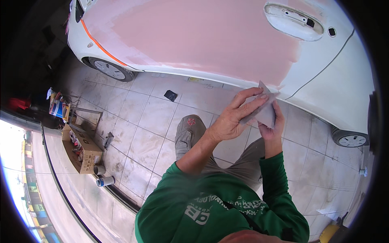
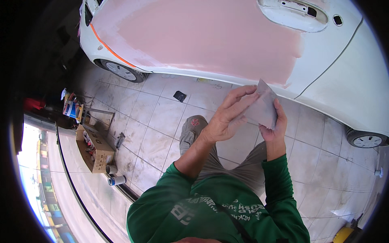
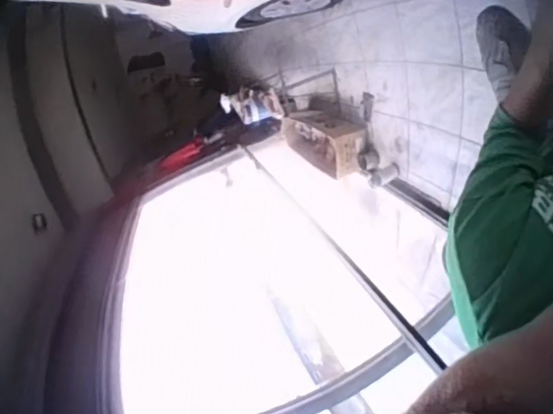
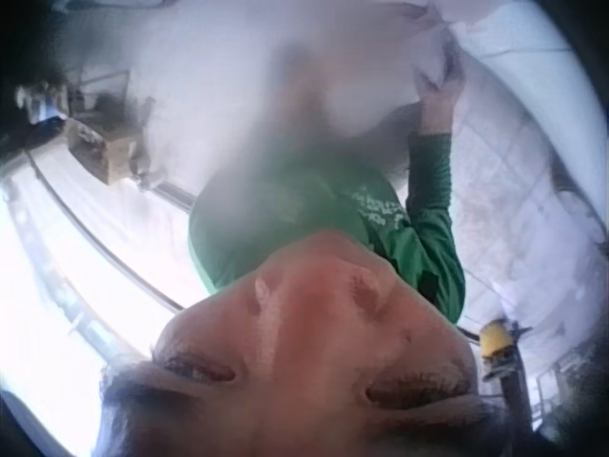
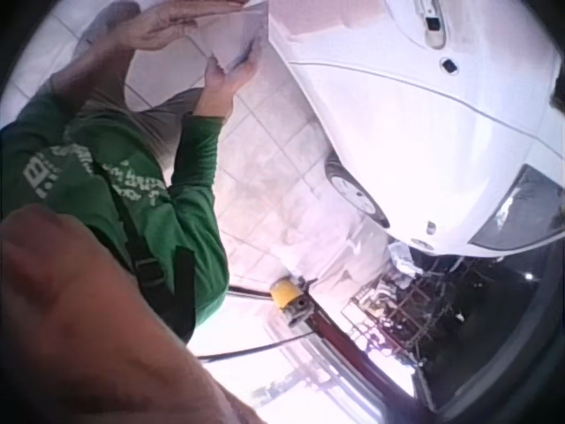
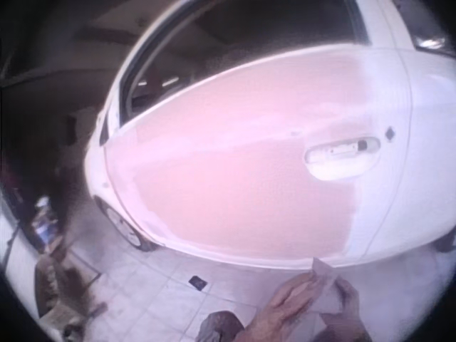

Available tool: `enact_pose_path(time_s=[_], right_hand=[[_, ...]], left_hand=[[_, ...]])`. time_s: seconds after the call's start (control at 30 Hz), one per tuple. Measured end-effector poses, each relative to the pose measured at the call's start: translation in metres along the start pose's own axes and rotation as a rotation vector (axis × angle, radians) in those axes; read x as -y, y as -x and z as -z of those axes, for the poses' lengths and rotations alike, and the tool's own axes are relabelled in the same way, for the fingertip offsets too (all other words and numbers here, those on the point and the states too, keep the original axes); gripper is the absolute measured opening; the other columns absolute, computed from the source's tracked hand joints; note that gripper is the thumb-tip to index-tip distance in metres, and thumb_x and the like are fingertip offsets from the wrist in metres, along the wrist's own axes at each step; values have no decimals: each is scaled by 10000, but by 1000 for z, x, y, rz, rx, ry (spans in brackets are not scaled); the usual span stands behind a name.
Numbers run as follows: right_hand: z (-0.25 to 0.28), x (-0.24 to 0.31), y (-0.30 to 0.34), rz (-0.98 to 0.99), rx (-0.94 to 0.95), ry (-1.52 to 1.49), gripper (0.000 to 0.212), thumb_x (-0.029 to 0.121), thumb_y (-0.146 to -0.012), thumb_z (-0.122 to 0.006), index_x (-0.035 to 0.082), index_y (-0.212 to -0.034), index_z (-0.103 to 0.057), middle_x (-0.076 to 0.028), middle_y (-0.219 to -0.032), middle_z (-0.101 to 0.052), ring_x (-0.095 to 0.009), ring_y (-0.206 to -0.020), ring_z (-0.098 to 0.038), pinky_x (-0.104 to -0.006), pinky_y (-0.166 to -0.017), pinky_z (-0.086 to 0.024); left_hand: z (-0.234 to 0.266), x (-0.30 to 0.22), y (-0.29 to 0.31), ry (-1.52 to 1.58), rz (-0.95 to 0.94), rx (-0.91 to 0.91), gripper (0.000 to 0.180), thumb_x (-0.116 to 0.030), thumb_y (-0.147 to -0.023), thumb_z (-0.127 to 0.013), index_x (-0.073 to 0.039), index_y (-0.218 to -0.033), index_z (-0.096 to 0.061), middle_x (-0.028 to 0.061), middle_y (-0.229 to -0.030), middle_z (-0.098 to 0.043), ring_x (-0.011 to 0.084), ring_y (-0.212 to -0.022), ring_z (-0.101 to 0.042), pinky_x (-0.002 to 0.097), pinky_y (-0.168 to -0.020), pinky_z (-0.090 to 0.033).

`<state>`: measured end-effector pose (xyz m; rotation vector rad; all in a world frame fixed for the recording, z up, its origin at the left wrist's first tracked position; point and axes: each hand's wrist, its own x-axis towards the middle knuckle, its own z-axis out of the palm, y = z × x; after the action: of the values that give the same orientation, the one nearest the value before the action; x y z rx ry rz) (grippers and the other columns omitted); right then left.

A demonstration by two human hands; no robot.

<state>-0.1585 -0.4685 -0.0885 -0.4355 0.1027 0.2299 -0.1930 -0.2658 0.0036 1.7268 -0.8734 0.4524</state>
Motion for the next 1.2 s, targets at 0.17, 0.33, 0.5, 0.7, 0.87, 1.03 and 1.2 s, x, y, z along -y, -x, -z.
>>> enact_pose_path(time_s=[0.17,0.33,0.5,0.7,0.87,1.03,1.2], right_hand=[[-29,-3,-5,24,155,10,396,230,-973,-571,15,-1304,-537,-138,-1242,-627,-236,-1061,-640,-374,-902,-539],[-54,71,14,354,-10,486,479,284,-966,-590,-11,-1336,-513,-141,-1227,-627,-256,-1058,-639,-380,-878,-533],[-37,150,23,501,90,450,448,268,-998,-531,-24,-1335,-491,-158,-1242,-614,-285,-1035,-620,-380,-800,-555],[-8,177,86,553,134,452,442,253,-1005,-517,-47,-1325,-463,-187,-1248,-588,-299,-1012,-586,-415,-740,-599],[4,161,116,587,-47,371,446,249,-981,-562,-37,-1317,-493,-193,-1214,-620,-346,-1045,-634,-429,-793,-598],[21,172,137,677,-215,319,468,227,-964,-593,-24,-1341,-477,-209,-1200,-630,-340,-1005,-659,-414,-814,-604],[41,191,173,703,-201,215,477,230,-952,-606,-32,-1333,-488,-196,-1257,-601,-317,-1098,-617,-449,-936,-528]], left_hand=[[63,65,73,-470,173,365,624,33,-809,-602,-172,-1396,-554,145,-1456,-423,383,-1317,-437,439,-1086,-414],[209,167,113,-22,650,-617,412,-132,-996,-547,-38,-1395,-501,109,-1280,-567,231,-1136,-574,369,-905,-538],[370,227,94,74,578,-1174,375,-211,-977,-548,-43,-1310,-510,118,-1215,-555,252,-1059,-566,421,-740,-592],[377,244,46,82,599,-1244,312,-273,-997,-532,-79,-1241,-547,72,-1120,-579,203,-959,-578,388,-726,-553],[228,212,-2,-209,462,-1171,412,-316,-999,-543,-49,-1312,-525,81,-1206,-472,192,-908,-575,366,-721,-520],[40,174,-58,-499,218,-1024,575,-39,-929,-576,-17,-1473,-390,196,-1264,-415,343,-1142,-440,447,-973,-406],[-113,123,-106,-498,219,-894,731,29,-827,-610,-36,-1505,-345,224,-1345,-380,400,-1200,-398,486,-1017,-373]])
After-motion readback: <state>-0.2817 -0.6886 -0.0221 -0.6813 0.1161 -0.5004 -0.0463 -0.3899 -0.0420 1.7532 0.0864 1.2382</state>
